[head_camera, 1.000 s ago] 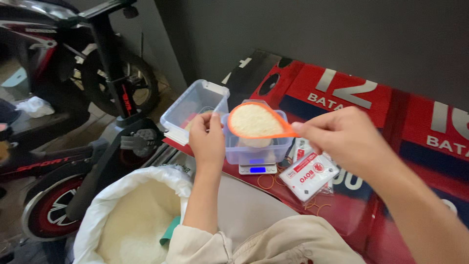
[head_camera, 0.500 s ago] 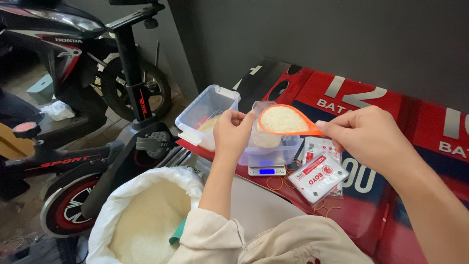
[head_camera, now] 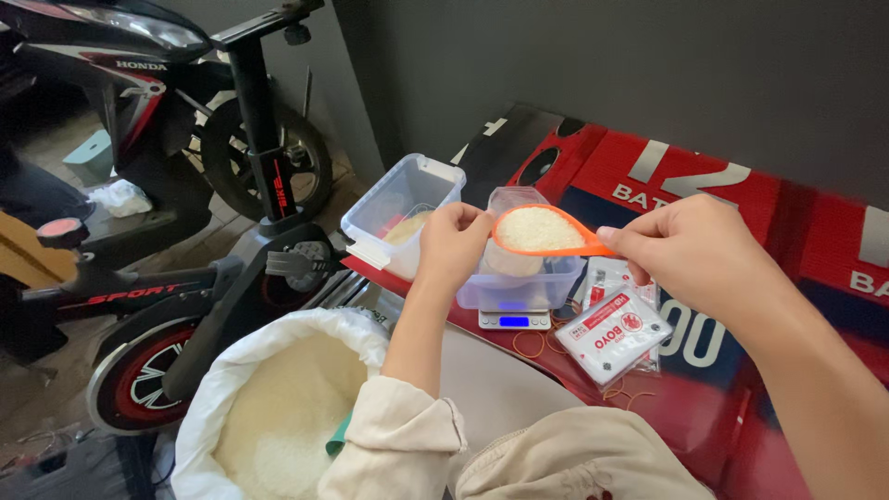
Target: The person scoops rice from a large sack into small plastic bags, weighs each bag on a digital scale, and ties them closed with rubber bands.
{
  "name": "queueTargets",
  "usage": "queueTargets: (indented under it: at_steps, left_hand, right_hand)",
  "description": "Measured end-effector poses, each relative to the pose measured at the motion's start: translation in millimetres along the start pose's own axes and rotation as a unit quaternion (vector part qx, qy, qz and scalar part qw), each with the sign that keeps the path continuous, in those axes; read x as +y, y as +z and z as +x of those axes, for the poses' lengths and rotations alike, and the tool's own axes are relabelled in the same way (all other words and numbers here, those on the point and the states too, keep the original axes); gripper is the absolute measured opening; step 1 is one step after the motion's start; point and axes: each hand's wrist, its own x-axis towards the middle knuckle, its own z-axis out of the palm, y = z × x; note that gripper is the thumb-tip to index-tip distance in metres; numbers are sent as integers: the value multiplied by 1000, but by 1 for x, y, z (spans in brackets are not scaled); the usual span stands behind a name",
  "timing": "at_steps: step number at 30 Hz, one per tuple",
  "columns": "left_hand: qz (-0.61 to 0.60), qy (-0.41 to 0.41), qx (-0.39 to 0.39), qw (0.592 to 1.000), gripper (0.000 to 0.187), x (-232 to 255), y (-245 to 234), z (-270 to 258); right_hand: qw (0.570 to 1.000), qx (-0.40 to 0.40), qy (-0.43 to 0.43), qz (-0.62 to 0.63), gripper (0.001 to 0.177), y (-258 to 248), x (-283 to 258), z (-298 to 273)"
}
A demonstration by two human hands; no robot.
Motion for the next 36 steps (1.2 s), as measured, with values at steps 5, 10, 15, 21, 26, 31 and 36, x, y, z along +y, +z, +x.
queueTargets:
  at_steps: [5, 10, 15, 21, 26, 31, 36]
  left_hand:
    - [-35, -19, -36, 999, 24, 5, -4, -2]
    - [-70, -13, -41, 997, 24, 1, -5, -3]
    - [-98, -14, -51, 994, 25, -3, -6, -3]
    - [-111, -4, -59, 992, 25, -2, -3, -4]
    - [-105, -1, -51, 993, 25, 1, -1, -7]
    - [-115, -1, -51, 992, 24, 1, 1, -7]
    - [-111, -5, -48, 993, 24, -1, 4, -5]
  right_hand:
    - [1000, 4, 7, -22, 54, 1, -4, 4]
    - [998, 14, 2, -55, 43, 2, -10, 9]
    - [991, 19, -35, -128, 41, 1, -25, 12]
    - [986, 2, -44, -163, 34, 3, -45, 12]
    - [983, 24, -26, -179, 28, 6, -49, 8]
    - [982, 27, -31, -184, 31, 5, -46, 6]
    - [987, 22, 9, -157, 35, 5, -43, 5]
